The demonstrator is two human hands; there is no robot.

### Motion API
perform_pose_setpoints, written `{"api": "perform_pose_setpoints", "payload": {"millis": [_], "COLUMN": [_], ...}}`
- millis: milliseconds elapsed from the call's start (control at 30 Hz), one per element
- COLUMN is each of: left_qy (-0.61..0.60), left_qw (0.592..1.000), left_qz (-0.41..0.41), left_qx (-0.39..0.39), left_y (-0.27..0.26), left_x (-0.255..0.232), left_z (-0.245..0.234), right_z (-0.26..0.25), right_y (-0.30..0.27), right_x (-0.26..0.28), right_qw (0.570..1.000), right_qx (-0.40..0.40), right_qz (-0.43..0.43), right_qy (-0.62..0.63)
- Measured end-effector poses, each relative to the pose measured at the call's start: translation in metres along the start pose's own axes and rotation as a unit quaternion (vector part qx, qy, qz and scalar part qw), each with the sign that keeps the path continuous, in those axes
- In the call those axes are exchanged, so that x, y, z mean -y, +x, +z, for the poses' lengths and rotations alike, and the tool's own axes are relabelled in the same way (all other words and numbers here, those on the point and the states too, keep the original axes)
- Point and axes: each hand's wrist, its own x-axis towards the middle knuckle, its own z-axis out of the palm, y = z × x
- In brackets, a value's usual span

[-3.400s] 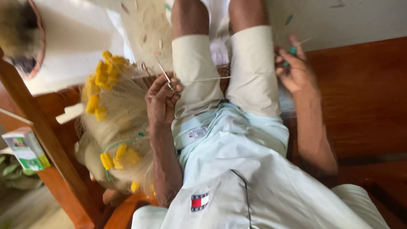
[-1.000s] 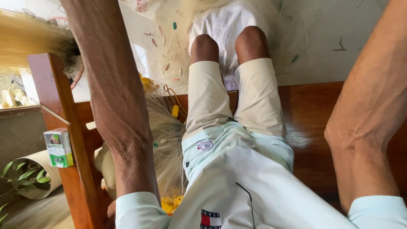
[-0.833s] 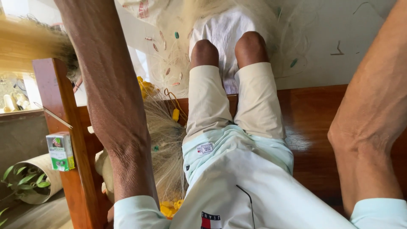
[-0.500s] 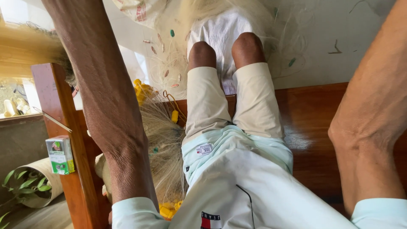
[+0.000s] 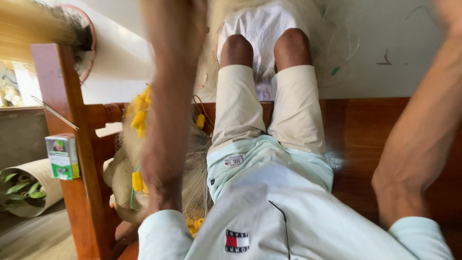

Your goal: Repairing a fishing net by threading line through the mesh using a net needle.

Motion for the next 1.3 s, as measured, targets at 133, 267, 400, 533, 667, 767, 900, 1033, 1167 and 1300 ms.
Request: {"api": "perform_pose_setpoints", "payload": {"millis": [133, 267, 400, 533, 667, 767, 900, 1033, 1167, 1300], "left_qy": [-0.642, -0.681, -0.678, -0.689, -0.689, -0.681, -0.604, -0.644, -0.675, -0.779], "left_qw": [0.676, 0.567, 0.546, 0.538, 0.549, 0.57, 0.649, 0.55, 0.429, 0.371], "left_qz": [-0.358, -0.463, -0.492, -0.483, -0.471, -0.459, -0.46, -0.53, -0.601, -0.506], "left_qx": [-0.05, -0.019, 0.023, 0.055, 0.048, 0.028, -0.049, -0.047, -0.015, -0.011], "left_y": [-0.096, -0.192, -0.228, -0.228, -0.24, -0.244, -0.245, -0.224, -0.2, -0.183], "left_x": [-0.101, -0.134, -0.154, -0.164, -0.161, -0.141, -0.099, -0.068, -0.033, 0.01], "left_z": [0.008, 0.033, 0.044, 0.042, 0.039, 0.032, 0.043, 0.045, 0.067, 0.09], "right_z": [-0.081, -0.154, -0.138, -0.107, -0.048, -0.046, -0.046, -0.053, -0.084, -0.098], "right_y": [-0.005, -0.025, -0.082, -0.073, -0.078, -0.093, -0.135, -0.157, -0.149, -0.151], "right_x": [-0.098, -0.168, -0.186, -0.29, -0.276, -0.258, -0.206, -0.176, -0.172, -0.158], "right_qw": [0.998, 0.876, 0.865, 0.972, 0.968, 0.975, 0.955, 0.955, 0.922, 0.961], "right_qx": [-0.045, -0.17, 0.044, 0.192, 0.189, 0.117, 0.162, 0.179, 0.277, 0.147], "right_qz": [0.01, 0.021, -0.001, 0.028, -0.097, -0.189, -0.233, -0.216, -0.19, -0.224], "right_qy": [-0.041, -0.451, -0.499, -0.132, -0.132, -0.012, 0.086, 0.097, 0.193, 0.075]}}
